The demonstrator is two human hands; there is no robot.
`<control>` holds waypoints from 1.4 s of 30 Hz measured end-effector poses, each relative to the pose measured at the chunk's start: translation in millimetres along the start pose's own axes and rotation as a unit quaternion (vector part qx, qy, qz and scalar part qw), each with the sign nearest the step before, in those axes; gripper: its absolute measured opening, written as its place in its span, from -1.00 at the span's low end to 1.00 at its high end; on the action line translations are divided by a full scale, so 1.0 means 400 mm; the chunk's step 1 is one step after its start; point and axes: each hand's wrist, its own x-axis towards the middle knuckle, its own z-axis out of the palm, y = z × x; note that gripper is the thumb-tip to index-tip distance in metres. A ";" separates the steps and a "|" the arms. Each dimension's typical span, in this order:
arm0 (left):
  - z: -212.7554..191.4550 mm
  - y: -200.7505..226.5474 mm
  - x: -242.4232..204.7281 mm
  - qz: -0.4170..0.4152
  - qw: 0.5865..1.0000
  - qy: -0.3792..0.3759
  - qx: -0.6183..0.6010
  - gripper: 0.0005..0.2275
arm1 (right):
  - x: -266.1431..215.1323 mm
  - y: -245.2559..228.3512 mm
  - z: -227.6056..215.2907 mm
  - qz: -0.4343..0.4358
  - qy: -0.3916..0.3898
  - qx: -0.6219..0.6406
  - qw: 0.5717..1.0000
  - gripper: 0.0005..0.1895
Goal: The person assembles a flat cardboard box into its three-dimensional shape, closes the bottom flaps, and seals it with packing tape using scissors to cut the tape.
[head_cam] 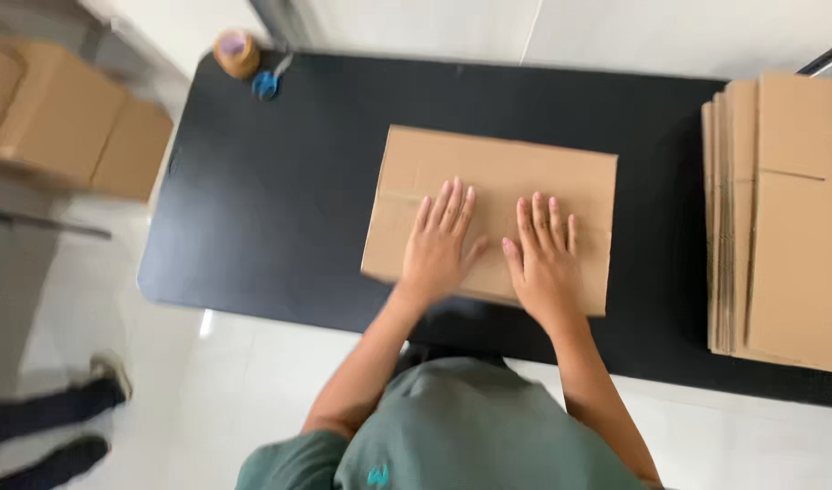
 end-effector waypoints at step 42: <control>0.118 -1.293 0.172 -0.227 0.943 -0.026 -0.241 -0.59 | 0.974 -0.765 0.903 0.175 -0.008 0.299 0.938 -0.82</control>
